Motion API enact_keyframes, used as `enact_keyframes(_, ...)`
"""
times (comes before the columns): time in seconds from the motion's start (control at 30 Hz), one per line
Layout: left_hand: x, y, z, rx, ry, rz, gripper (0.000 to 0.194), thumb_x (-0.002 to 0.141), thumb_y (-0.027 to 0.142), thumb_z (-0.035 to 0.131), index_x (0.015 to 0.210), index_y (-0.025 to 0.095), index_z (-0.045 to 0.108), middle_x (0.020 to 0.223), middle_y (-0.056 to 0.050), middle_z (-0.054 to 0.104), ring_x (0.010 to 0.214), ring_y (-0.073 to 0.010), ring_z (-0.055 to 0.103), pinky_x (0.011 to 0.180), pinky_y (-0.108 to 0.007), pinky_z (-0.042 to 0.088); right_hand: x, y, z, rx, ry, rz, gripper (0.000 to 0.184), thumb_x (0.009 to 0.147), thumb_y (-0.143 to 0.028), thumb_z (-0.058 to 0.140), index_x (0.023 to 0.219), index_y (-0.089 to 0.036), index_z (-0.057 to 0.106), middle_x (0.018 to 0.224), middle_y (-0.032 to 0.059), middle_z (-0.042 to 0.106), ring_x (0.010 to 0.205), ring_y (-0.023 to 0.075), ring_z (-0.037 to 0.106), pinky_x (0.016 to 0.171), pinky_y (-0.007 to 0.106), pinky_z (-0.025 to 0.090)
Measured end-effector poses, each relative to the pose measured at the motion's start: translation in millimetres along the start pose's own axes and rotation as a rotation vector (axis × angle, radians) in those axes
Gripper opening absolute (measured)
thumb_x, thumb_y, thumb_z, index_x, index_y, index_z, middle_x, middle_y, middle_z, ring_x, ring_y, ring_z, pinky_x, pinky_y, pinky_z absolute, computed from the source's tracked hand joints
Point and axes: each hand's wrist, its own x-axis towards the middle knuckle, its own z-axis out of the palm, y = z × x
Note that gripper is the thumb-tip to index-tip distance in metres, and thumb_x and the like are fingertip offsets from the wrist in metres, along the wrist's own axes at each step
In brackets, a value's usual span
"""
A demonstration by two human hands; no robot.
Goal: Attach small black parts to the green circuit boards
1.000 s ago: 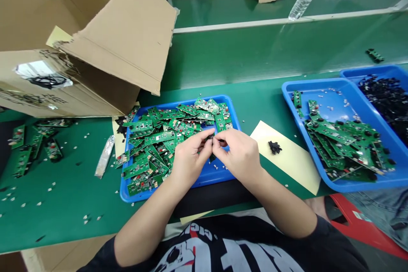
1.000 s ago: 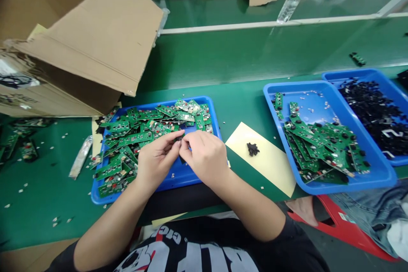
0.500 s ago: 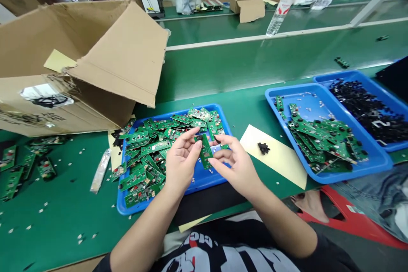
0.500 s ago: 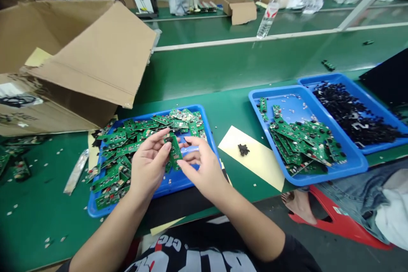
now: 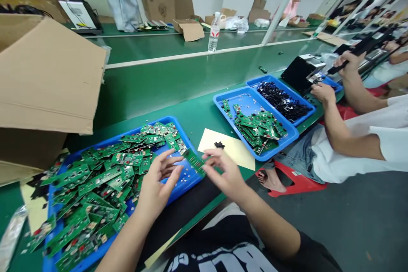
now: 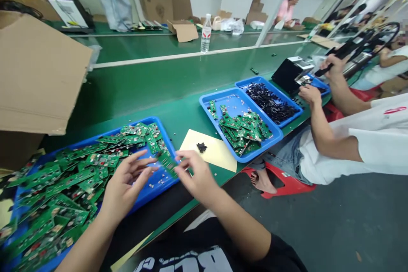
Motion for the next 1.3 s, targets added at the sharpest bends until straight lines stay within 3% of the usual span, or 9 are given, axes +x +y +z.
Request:
enact_keyframes(0.1, 2.1, -2.0, 1.4, -0.102, -0.107, -0.022, 0.058, 0.083, 0.039, 0.056, 0.133, 0.018, 0.038, 0.111, -0.013, 0.067, 0.084, -0.0189, 0.070, 0.075, -0.032, 0.058, 20.4, 20.1, -53.1, -0.302, 0.337, 0.111, 0.032, 0.082, -0.030, 0.053, 0.111, -0.018, 0.051, 0.100, 0.0102, 0.063, 0.072, 0.0163, 0.065, 0.072, 0.034, 0.056)
enact_keyframes(0.2, 3.2, -2.7, -0.3, -0.065, -0.135, 0.015, 0.045, 0.085, 0.040, 0.054, 0.123, 0.017, 0.049, 0.105, -0.012, 0.068, 0.086, -0.0197, 0.070, 0.079, -0.034, 0.058, 44.1, 38.8, -108.0, -0.434, 0.489, 0.179, 0.041, 0.079, -0.029, 0.050, 0.116, -0.012, 0.050, 0.108, 0.0182, 0.060, 0.072, 0.0210, 0.063, 0.076, 0.045, 0.053)
enact_keyframes(0.3, 2.2, -1.8, -2.0, 0.005, -0.181, 0.053, 0.038, 0.085, 0.040, 0.053, 0.116, 0.019, 0.056, 0.100, -0.009, 0.070, 0.086, -0.0199, 0.070, 0.080, -0.035, 0.058, 61.4, 48.6, -143.2, -0.537, 0.488, 0.236, 0.040, 0.072, -0.024, 0.054, 0.109, -0.011, 0.058, 0.106, 0.0182, 0.064, 0.073, 0.0240, 0.062, 0.085, 0.052, 0.048)
enact_keyframes(0.4, 0.9, -2.2, -2.6, 0.075, -0.221, 0.113, 0.031, 0.085, 0.038, 0.053, 0.109, 0.020, 0.061, 0.096, -0.007, 0.072, 0.085, -0.0193, 0.070, 0.079, -0.034, 0.057, 68.9, 47.9, -155.9, -0.580, 0.436, 0.277, 0.036, 0.067, -0.024, 0.060, 0.101, -0.013, 0.065, 0.102, 0.0166, 0.068, 0.084, 0.0303, 0.063, 0.094, 0.057, 0.040)
enact_keyframes(0.53, 2.5, -5.1, -1.7, 0.130, -0.213, 0.185, 0.025, 0.087, 0.035, 0.052, 0.103, 0.020, 0.064, 0.094, -0.006, 0.072, 0.083, -0.0172, 0.069, 0.076, -0.030, 0.057, 60.6, 36.5, -140.3, -0.510, 0.377, 0.285, 0.047, 0.074, -0.033, 0.057, 0.116, -0.013, 0.061, 0.117, 0.0186, 0.064, 0.090, 0.0306, 0.064, 0.092, 0.056, 0.044)
enact_keyframes(0.7, 9.7, 0.9, 3.8, 0.237, -0.222, 0.290, 0.024, 0.091, 0.031, 0.048, 0.105, 0.019, 0.063, 0.100, -0.007, 0.069, 0.087, -0.0163, 0.067, 0.079, -0.030, 0.056, 25.5, 31.1, -78.0, -0.281, 0.097, 0.227, 0.047, 0.079, -0.049, 0.056, 0.116, -0.023, 0.064, 0.131, 0.0111, 0.058, 0.115, 0.0245, 0.060, 0.090, 0.038, 0.051)
enact_keyframes(0.9, 18.2, 16.7, 33.6, 0.601, -0.331, 0.426, 0.026, 0.089, 0.024, 0.049, 0.112, 0.017, 0.059, 0.119, -0.013, 0.060, 0.110, -0.0239, 0.059, 0.094, -0.042, 0.050, 5.2, 54.5, -36.2, -0.259, 0.039, 0.319, 0.057, 0.078, -0.065, 0.053, 0.115, -0.025, 0.067, 0.154, 0.0117, 0.027, 0.145, 0.0316, 0.013, 0.113, 0.054, 0.020)
enact_keyframes(1.0, 23.8, 18.0, 60.1, 0.849, -0.395, 0.462, 0.031, 0.083, 0.019, 0.057, 0.114, 0.013, 0.058, 0.123, -0.018, 0.056, 0.116, -0.0280, 0.056, 0.094, -0.041, 0.050, 5.3, 66.4, -33.0, -0.266, 0.040, 0.340, 0.063, 0.079, -0.069, 0.048, 0.119, -0.023, 0.066, 0.153, 0.0138, 0.029, 0.144, 0.0328, 0.017, 0.112, 0.054, 0.022)
enact_keyframes(1.3, 37.7, 8.4, 113.9, 0.967, -0.381, 0.490, 0.037, 0.089, 0.013, 0.042, 0.124, 0.008, 0.051, 0.119, -0.020, 0.060, 0.117, -0.0291, 0.055, 0.094, -0.043, 0.046, -3.2, 80.8, -37.3, -0.414, 0.113, 0.259, 0.054, 0.084, -0.052, 0.042, 0.113, -0.015, 0.068, 0.142, 0.0183, 0.044, 0.131, 0.0313, 0.042, 0.107, 0.049, 0.035)
